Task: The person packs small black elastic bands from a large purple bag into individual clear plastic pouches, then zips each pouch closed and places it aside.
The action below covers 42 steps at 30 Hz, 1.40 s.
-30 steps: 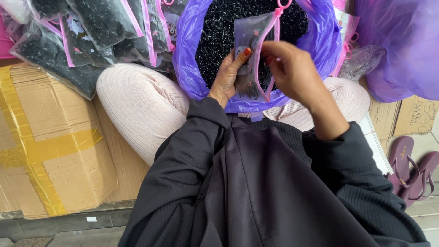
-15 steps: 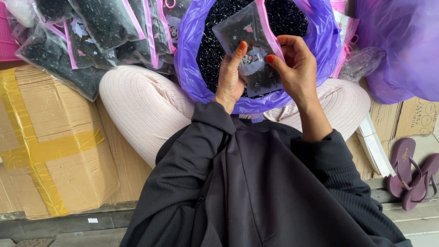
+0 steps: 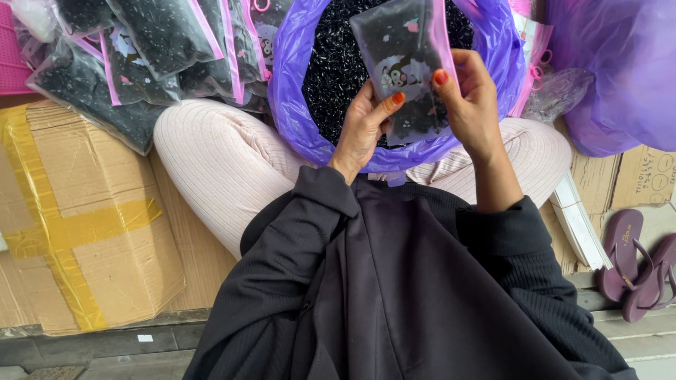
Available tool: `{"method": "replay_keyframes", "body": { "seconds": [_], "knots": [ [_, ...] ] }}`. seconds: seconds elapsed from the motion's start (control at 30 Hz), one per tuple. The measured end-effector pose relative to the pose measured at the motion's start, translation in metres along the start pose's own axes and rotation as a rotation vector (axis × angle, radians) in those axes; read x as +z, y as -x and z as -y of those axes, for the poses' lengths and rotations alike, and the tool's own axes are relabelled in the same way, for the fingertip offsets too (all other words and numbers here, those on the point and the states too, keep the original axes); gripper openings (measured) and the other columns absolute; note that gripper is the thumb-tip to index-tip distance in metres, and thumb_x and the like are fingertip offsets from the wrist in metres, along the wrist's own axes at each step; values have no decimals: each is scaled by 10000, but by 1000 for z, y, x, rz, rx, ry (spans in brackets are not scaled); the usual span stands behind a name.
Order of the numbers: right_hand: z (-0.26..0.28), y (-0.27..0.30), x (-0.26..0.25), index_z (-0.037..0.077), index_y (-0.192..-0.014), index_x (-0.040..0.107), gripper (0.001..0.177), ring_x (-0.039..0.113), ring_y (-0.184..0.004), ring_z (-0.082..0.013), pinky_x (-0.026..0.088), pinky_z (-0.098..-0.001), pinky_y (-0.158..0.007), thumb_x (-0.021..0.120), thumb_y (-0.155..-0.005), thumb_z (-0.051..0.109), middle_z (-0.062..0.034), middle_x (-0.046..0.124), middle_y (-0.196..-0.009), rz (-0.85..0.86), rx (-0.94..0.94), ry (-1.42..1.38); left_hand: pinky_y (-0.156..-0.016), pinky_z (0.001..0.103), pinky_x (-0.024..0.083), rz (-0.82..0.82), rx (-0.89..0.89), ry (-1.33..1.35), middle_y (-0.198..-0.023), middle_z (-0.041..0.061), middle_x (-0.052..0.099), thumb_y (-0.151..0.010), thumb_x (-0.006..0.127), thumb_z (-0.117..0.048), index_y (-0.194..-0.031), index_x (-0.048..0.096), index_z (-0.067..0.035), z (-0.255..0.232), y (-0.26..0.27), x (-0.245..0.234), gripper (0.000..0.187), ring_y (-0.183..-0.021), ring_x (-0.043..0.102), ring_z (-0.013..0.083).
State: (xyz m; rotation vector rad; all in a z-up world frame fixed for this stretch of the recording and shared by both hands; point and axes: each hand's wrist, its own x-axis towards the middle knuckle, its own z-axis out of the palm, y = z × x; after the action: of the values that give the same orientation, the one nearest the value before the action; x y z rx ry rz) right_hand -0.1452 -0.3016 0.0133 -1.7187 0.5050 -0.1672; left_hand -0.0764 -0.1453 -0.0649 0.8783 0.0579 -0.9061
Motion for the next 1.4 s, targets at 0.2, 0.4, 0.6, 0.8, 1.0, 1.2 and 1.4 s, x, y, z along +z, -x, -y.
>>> {"method": "replay_keyframes", "body": {
  "seconds": [0.2,0.4,0.6,0.8,1.0,1.2,1.4],
  "knots": [
    [-24,1,0,136,-841,533,380,349,-691,-47,256,-243,-586,586,-1149,352,95,425,-754,-103,-77,215,-768,388,687,71,8,-109,-1219,84,705,-937,734,-299,-1356,558,-103,-1,6,-11,495,-1074,702,207],
    [-27,8,-15,91,-818,501,396,380,-622,-101,275,-288,-531,565,-1193,201,29,451,-719,51,-202,502,-895,412,696,-84,220,-498,-1426,153,587,-800,693,-702,-1506,320,-153,-35,19,-15,970,-1203,704,286],
    [28,17,-18,-31,-1055,668,170,555,-674,-236,427,-349,-595,608,-1119,115,-91,585,-851,345,-563,683,-1064,340,443,291,447,-923,-1309,-20,661,-956,746,-410,-1201,676,-175,-112,-2,-13,346,-1214,590,173],
    [75,3,-18,-73,-1373,609,572,676,-1098,-320,567,-402,-969,707,-978,330,-231,643,-1263,363,-460,505,-922,238,594,315,368,-662,-1039,-4,743,-1000,711,-187,-1078,730,-108,-107,4,-6,113,-968,704,97],
    [87,-19,18,-34,-1054,682,65,581,-812,-222,471,-323,-724,687,-1087,-90,-124,618,-954,190,-553,462,-619,264,495,187,586,-963,-902,-17,711,-1116,502,-311,-1312,646,-143,-85,18,0,295,-711,601,92],
    [100,-22,20,-35,-1458,502,517,613,-1023,-264,546,-355,-912,657,-1092,297,-184,543,-1271,357,-536,346,-721,275,617,220,663,-906,-996,30,751,-1118,478,-333,-1247,641,-119,-99,29,10,298,-838,735,143],
    [100,-24,17,-94,-1126,668,47,646,-983,-312,521,-368,-819,651,-1108,-54,-206,634,-1090,344,-637,425,-590,280,417,132,713,-975,-799,-46,595,-1118,495,-251,-1174,661,-121,-90,30,12,218,-641,492,94]
  ]
}}
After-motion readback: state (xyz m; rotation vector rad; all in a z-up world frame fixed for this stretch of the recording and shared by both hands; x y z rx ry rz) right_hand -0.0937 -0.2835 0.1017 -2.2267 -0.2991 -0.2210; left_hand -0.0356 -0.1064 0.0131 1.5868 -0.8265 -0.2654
